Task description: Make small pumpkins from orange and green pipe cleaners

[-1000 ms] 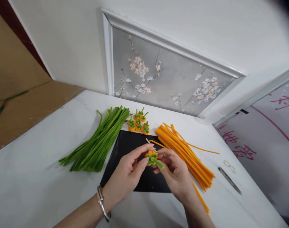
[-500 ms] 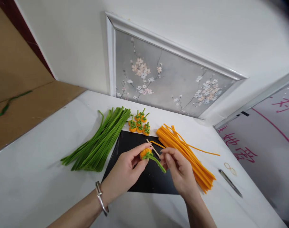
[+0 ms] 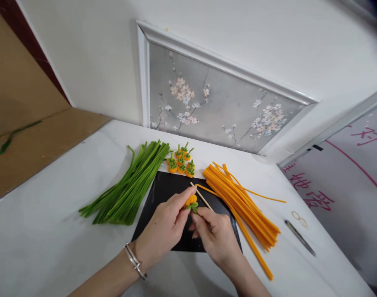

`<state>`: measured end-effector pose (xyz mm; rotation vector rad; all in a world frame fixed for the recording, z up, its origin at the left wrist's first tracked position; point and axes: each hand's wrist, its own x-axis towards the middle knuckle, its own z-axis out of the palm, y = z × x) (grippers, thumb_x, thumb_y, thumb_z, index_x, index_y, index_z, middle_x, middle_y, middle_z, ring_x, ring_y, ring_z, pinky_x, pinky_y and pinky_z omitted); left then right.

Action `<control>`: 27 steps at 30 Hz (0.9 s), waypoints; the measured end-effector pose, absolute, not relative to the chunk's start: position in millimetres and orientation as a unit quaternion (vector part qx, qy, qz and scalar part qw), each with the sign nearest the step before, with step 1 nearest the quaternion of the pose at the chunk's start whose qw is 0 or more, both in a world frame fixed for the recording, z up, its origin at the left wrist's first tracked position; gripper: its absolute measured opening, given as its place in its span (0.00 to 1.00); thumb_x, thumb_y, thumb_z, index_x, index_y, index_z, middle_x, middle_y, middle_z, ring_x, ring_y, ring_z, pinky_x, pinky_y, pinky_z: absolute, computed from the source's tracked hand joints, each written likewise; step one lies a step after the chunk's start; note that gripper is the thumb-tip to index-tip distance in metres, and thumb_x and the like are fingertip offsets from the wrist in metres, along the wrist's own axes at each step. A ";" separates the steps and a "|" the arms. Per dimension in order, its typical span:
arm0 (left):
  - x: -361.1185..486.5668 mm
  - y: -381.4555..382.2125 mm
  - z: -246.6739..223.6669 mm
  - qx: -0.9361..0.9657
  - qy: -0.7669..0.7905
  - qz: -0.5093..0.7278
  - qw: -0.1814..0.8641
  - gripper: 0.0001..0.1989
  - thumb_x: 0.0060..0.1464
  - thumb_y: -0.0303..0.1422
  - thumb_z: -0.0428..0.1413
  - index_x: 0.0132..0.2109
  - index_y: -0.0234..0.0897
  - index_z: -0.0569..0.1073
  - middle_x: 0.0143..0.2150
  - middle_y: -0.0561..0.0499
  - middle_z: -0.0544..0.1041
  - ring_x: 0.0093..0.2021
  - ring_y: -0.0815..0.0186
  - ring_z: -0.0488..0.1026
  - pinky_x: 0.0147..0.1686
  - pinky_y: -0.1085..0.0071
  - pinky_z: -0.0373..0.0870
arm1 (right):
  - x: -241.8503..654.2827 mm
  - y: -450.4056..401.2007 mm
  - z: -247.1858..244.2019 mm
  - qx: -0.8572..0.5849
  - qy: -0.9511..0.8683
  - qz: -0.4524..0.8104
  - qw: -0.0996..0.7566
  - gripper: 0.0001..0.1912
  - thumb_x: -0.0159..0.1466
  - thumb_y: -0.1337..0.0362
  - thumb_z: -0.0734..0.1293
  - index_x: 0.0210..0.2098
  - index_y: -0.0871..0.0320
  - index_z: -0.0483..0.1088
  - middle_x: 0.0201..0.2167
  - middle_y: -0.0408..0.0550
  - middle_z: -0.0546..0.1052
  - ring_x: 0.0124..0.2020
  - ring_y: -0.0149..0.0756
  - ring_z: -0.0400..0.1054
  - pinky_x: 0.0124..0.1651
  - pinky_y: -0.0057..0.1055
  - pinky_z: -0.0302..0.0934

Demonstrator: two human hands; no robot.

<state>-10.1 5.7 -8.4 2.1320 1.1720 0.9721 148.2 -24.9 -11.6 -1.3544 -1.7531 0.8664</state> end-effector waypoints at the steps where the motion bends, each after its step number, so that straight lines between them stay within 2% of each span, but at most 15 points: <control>1: -9.9 5.3 -8.1 0.782 0.436 0.359 0.263 0.24 0.60 0.24 0.44 0.62 0.39 0.63 0.52 0.46 0.77 0.48 0.63 0.76 0.47 0.69 0.74 | 147.7 -24.9 -11.0 -0.523 -0.699 0.330 0.359 0.13 0.68 0.64 0.58 0.30 0.57 0.69 0.21 0.44 0.75 0.20 0.29 0.70 0.25 0.21 0.60; 6: -9.1 4.4 -8.9 0.786 0.430 0.349 0.275 0.24 0.60 0.25 0.44 0.63 0.40 0.64 0.52 0.46 0.77 0.48 0.63 0.76 0.47 0.69 0.73 | 148.0 -26.0 -6.4 -0.532 -0.760 0.236 0.289 0.14 0.66 0.68 0.56 0.23 0.56 0.61 0.17 0.41 0.68 0.16 0.28 0.59 0.21 0.25 0.46; 8: -9.6 5.3 -9.1 0.787 0.432 0.346 0.274 0.24 0.60 0.25 0.44 0.63 0.40 0.63 0.51 0.46 0.77 0.47 0.62 0.76 0.46 0.68 0.73 | 149.8 -26.8 -5.3 -0.532 -0.759 0.247 0.282 0.14 0.66 0.67 0.57 0.24 0.56 0.61 0.17 0.41 0.68 0.17 0.27 0.58 0.22 0.25 0.46; 10: -10.3 6.2 -9.0 0.785 0.435 0.345 0.275 0.25 0.60 0.25 0.43 0.63 0.40 0.62 0.50 0.46 0.77 0.45 0.63 0.77 0.45 0.68 0.74 | 151.6 -27.5 -6.0 -0.524 -0.739 0.312 0.286 0.15 0.68 0.65 0.57 0.25 0.56 0.61 0.18 0.41 0.69 0.17 0.27 0.60 0.23 0.23 0.50; 12: -10.7 6.4 -8.5 0.782 0.429 0.350 0.285 0.26 0.60 0.25 0.43 0.64 0.41 0.61 0.52 0.46 0.76 0.47 0.63 0.76 0.47 0.67 0.73 | 152.4 -27.2 -8.4 -0.510 -0.712 0.377 0.300 0.17 0.69 0.63 0.56 0.24 0.57 0.62 0.18 0.41 0.71 0.18 0.26 0.63 0.24 0.22 0.53; 14: -10.3 6.0 -7.5 0.769 0.412 0.375 0.313 0.27 0.59 0.24 0.45 0.65 0.42 0.60 0.59 0.46 0.71 0.54 0.62 0.73 0.53 0.66 0.71 | 152.3 -25.2 -11.6 -0.502 -0.685 0.412 0.330 0.19 0.70 0.61 0.57 0.23 0.58 0.64 0.18 0.41 0.70 0.18 0.26 0.62 0.23 0.21 0.54; 16: -9.2 5.7 -5.5 0.731 0.392 0.414 0.375 0.29 0.58 0.25 0.47 0.66 0.44 0.57 0.66 0.48 0.64 0.61 0.62 0.67 0.57 0.66 0.67 | 151.4 -21.7 -15.2 -0.492 -0.647 0.433 0.389 0.19 0.69 0.58 0.59 0.24 0.58 0.66 0.17 0.40 0.67 0.17 0.25 0.60 0.22 0.21 0.53; 18: -7.7 6.1 -2.2 0.670 0.379 0.446 0.457 0.30 0.57 0.27 0.50 0.66 0.44 0.57 0.66 0.48 0.62 0.63 0.62 0.64 0.57 0.67 0.68 | 150.2 -17.6 -18.9 -0.470 -0.588 0.474 0.457 0.18 0.68 0.55 0.61 0.28 0.59 0.69 0.18 0.39 0.67 0.15 0.23 0.56 0.20 0.21 0.50; 20: -6.5 7.3 1.8 0.612 0.373 0.450 0.533 0.27 0.56 0.29 0.53 0.63 0.42 0.63 0.64 0.47 0.66 0.62 0.61 0.65 0.56 0.67 0.68 | 148.8 -14.5 -22.8 -0.432 -0.526 0.536 0.500 0.17 0.68 0.53 0.62 0.30 0.59 0.70 0.20 0.40 0.69 0.14 0.21 0.54 0.18 0.21 0.46; 23: -5.5 8.1 5.7 0.581 0.353 0.432 0.593 0.17 0.55 0.30 0.56 0.52 0.38 0.74 0.57 0.45 0.73 0.57 0.60 0.69 0.55 0.67 0.69 | 145.6 -13.4 -28.7 -0.369 -0.476 0.619 0.504 0.21 0.68 0.51 0.62 0.27 0.61 0.70 0.19 0.40 0.68 0.13 0.19 0.50 0.18 0.21 0.42; 25: -5.2 7.2 5.2 0.595 0.336 0.414 0.602 0.08 0.56 0.32 0.55 0.39 0.36 0.78 0.45 0.47 0.78 0.47 0.62 0.74 0.46 0.70 0.72 | 142.9 -14.4 -32.0 -0.345 -0.466 0.652 0.489 0.23 0.67 0.51 0.62 0.24 0.61 0.70 0.16 0.38 0.64 0.13 0.19 0.49 0.18 0.21 0.42; 27: -5.3 5.9 3.0 0.610 0.327 0.390 0.607 0.13 0.58 0.33 0.54 0.27 0.34 0.76 0.30 0.51 0.75 0.33 0.67 0.73 0.34 0.74 0.70 | 140.7 -15.4 -34.4 -0.341 -0.470 0.668 0.465 0.25 0.67 0.49 0.62 0.23 0.62 0.70 0.13 0.37 0.61 0.13 0.20 0.48 0.18 0.21 0.42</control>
